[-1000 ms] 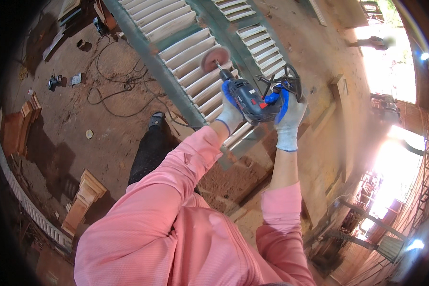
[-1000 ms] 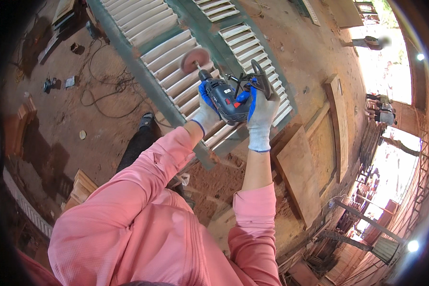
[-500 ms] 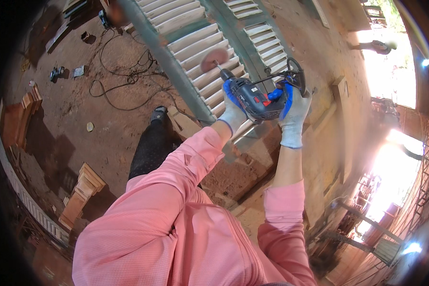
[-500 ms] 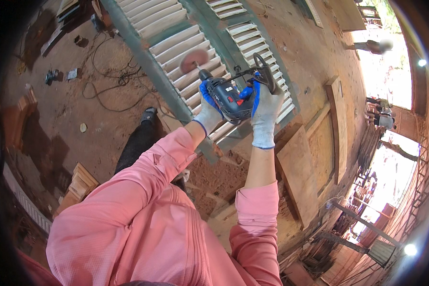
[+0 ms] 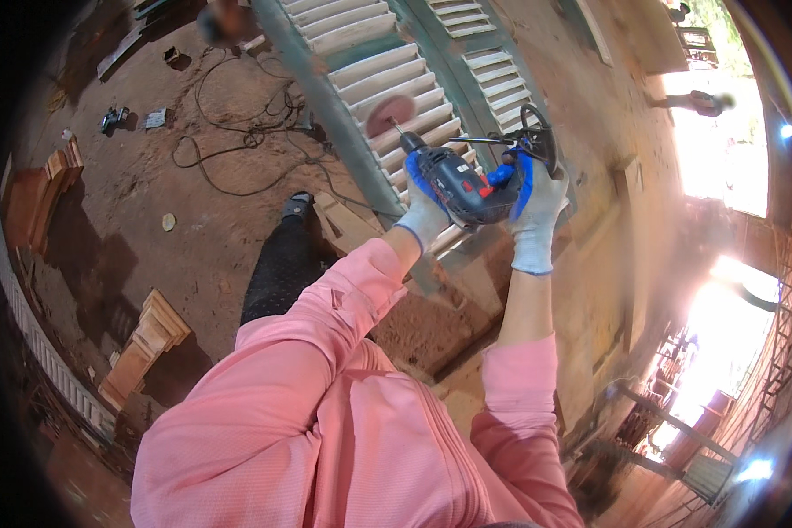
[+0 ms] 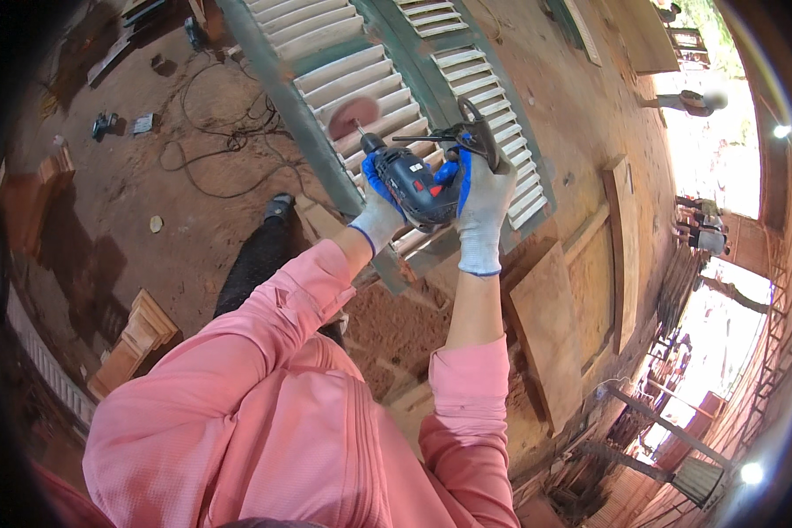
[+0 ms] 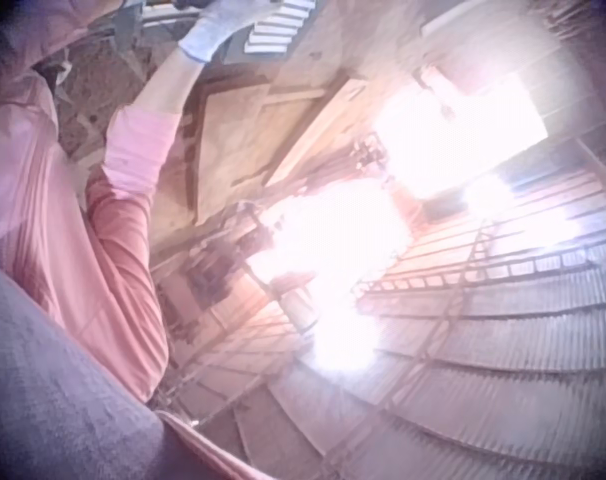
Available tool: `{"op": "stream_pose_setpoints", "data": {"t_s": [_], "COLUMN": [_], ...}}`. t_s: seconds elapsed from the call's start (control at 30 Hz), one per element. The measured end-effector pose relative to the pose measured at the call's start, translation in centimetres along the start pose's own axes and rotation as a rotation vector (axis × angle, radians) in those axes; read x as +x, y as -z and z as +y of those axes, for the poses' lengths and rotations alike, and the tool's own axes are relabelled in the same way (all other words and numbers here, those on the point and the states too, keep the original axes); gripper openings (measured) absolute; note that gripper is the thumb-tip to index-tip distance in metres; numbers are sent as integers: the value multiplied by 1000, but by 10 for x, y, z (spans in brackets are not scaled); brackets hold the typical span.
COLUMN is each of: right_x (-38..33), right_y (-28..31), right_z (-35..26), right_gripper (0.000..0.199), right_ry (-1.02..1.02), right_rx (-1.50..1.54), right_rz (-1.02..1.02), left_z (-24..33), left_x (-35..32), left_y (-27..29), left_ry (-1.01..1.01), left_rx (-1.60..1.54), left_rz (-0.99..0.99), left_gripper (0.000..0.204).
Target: The person uses a handheld power sander to smooth the surface of a wooden slatted panel. They move the tool back and forth across the slats, generating sawdust.
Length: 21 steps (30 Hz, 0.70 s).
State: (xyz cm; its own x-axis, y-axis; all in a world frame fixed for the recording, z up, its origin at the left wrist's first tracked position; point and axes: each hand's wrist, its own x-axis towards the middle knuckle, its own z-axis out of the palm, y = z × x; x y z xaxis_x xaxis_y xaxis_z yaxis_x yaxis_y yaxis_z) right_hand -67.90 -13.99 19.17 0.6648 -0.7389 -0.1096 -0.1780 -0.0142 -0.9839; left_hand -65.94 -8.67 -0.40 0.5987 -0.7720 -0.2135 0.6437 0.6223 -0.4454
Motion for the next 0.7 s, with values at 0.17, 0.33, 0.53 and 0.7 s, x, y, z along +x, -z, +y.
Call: {"op": "stream_pose_setpoints", "data": {"t_s": [0.17, 0.33, 0.53, 0.7], "right_x": [-9, -10, -19, -18], "right_y": [3, 7, 25, 44], "right_z": [1, -2, -1, 28], "right_gripper": [18, 18, 21, 21], "right_ry": [21, 87, 143, 168], "right_rx": [56, 170, 152, 75], "right_rz": [-1, 50, 85, 115], "left_z": [-11, -1, -21, -27], "left_x": [-18, 10, 8, 8], "left_y": [-40, -6, -3, 14], "left_ry": [-48, -10, 66, 54], "left_rx": [67, 82, 163, 115], "left_rz": [275, -109, 48, 68], "left_gripper": [50, 43, 52, 53]}}
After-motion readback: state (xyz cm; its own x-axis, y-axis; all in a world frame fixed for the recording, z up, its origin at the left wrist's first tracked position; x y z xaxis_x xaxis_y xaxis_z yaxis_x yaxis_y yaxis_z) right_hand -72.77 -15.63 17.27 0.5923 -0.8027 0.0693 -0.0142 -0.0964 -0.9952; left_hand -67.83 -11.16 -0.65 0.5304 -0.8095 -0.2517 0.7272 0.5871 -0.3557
